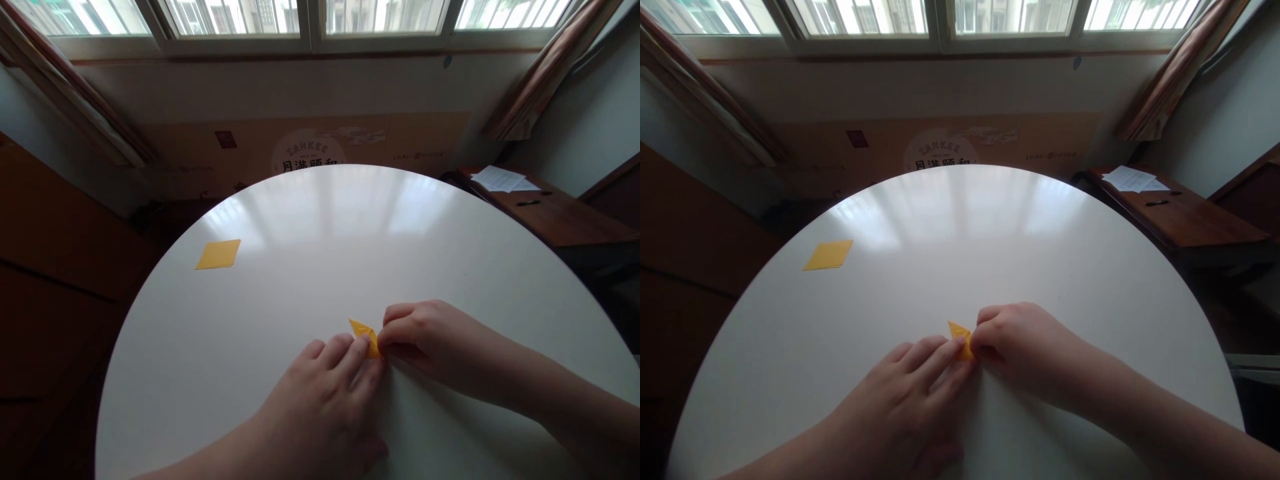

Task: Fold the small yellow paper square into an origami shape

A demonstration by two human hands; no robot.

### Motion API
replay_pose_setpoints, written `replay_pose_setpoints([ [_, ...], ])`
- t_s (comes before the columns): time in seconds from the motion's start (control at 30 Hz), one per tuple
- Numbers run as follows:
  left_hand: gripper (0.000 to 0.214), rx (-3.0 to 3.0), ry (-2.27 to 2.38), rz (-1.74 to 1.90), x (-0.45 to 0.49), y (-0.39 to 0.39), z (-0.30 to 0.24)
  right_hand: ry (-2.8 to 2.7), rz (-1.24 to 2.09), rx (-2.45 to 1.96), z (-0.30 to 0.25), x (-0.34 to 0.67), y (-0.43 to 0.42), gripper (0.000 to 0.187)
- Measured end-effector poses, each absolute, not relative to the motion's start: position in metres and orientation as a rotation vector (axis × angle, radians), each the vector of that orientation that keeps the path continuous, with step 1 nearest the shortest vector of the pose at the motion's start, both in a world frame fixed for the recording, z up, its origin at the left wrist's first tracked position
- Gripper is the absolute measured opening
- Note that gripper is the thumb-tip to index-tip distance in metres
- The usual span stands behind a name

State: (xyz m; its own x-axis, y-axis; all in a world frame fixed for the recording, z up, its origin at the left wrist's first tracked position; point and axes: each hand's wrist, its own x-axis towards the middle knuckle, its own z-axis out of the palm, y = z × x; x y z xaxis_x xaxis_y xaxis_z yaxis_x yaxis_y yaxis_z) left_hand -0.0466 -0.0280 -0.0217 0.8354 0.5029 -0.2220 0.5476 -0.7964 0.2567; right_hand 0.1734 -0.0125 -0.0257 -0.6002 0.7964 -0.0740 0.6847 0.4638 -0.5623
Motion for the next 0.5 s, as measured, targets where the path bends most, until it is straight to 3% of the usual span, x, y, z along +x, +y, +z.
replay_pose_setpoints([
  [0.33, 0.067, 2.755, 0.808, -0.155, -0.0479, -0.0328, -0.0266, -2.580, 0.843, -1.298, -0.0199, 0.1763, -0.0153, 0.025],
  [0.5, 0.053, 2.689, 0.769, -0.123, -0.0515, -0.0266, -0.0215, -2.498, 0.790, -1.314, -0.0203, 0.1828, -0.0097, 0.022],
])
